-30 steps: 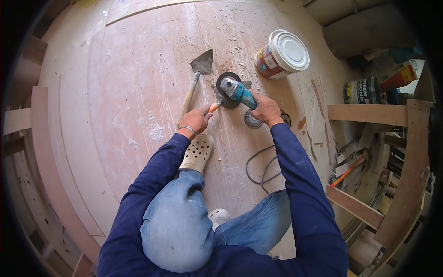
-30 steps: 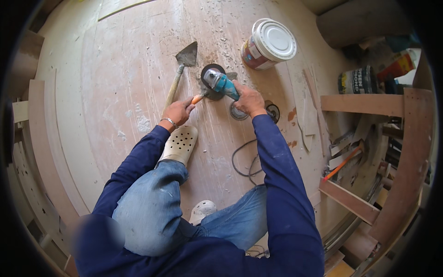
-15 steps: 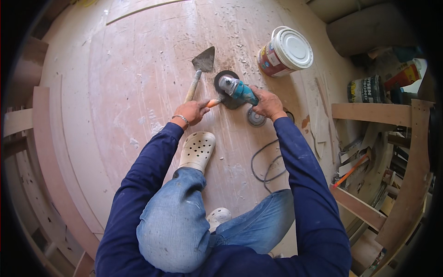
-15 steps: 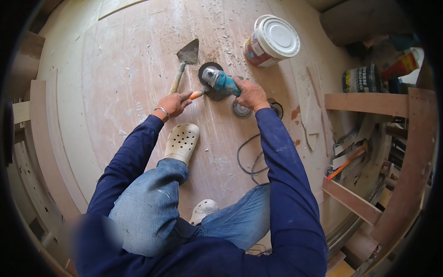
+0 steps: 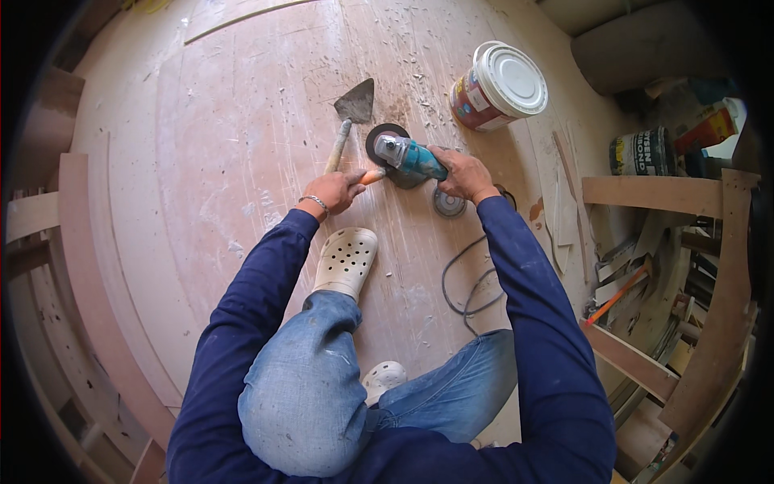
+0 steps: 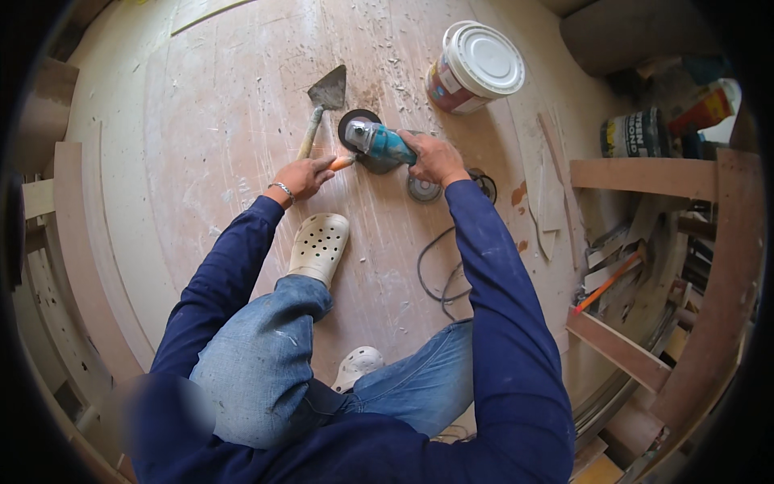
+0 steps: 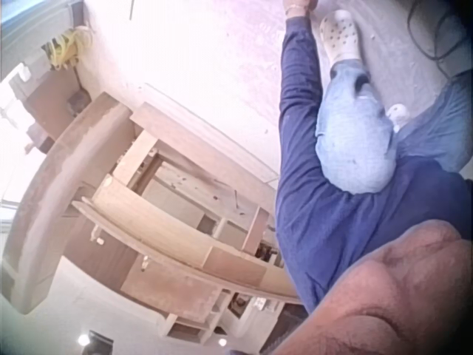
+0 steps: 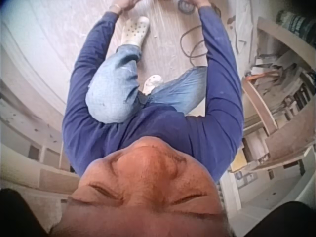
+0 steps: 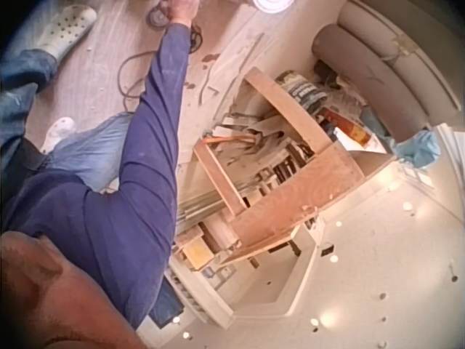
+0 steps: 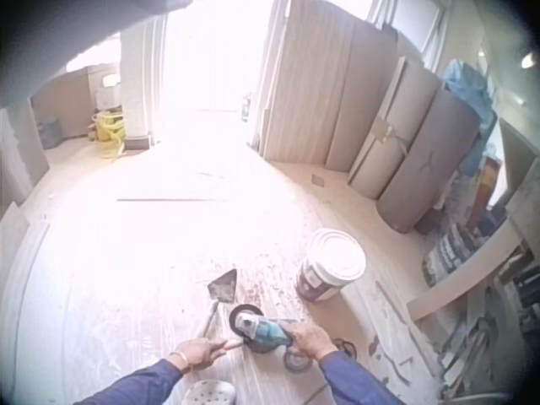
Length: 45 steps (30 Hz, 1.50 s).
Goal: The person retrieves a grinding disc from a cabinet, then sits on the floor and uses an angle grinder with a trowel to grind a section of the floor surface. The person repeatedly grinds the same area while holding the trowel against the disc.
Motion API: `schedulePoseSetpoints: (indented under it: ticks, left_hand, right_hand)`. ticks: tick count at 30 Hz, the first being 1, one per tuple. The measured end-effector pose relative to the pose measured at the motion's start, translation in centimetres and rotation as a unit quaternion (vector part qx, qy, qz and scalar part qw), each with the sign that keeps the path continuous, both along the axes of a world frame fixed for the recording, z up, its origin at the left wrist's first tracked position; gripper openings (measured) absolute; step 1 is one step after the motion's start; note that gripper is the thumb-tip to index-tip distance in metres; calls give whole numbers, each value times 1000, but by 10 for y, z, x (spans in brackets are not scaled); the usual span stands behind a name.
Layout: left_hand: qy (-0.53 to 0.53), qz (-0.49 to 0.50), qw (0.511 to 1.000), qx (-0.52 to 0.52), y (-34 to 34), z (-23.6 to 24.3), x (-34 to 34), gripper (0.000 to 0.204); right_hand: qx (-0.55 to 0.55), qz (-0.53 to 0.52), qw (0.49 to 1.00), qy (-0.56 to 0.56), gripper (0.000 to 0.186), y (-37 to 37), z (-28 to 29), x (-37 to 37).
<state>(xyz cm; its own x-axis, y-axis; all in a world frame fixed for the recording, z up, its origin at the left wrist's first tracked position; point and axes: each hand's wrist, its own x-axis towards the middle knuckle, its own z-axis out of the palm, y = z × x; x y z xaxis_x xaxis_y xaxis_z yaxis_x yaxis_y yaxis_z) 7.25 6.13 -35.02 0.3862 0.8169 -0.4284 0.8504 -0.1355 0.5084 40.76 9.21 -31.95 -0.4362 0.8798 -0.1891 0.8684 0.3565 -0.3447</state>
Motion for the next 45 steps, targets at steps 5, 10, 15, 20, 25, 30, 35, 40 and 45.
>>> schedulePoseSetpoints:
  ticks: [5,10,15,20,25,30,35,40,45]
  left_hand:
    - [6,4,1000,-8,-1,-1,-4,44]
    - [9,2,1000,-15,-1,6,-1,43]
    - [5,14,1000,-5,-6,12,4,42]
    - [-2,30,999,-17,-9,14,11,45]
    - [-18,51,999,-4,-17,1,7,43]
    - [-36,139,990,-1,-48,9,30,43]
    - [-43,166,985,-11,-59,13,50,45]
    - [-59,182,982,0,-62,9,52,45]
    - [-59,181,982,5,-63,9,52,45]
  right_hand:
    - [-5,-5,1000,-5,78,-4,7,14]
    - [-21,-78,997,-20,77,-22,16,44]
    - [-36,-152,987,-33,78,-28,19,34]
    - [-2,-101,995,-2,79,-29,1,20]
    - [6,-89,996,18,80,-30,1,7]
    - [-76,-217,972,-48,81,-61,27,3]
    - [-89,-277,954,-65,83,-99,25,-10]
    - [-105,-330,938,-13,87,-125,19,-39]
    - [-87,-353,931,12,89,-142,10,-47]
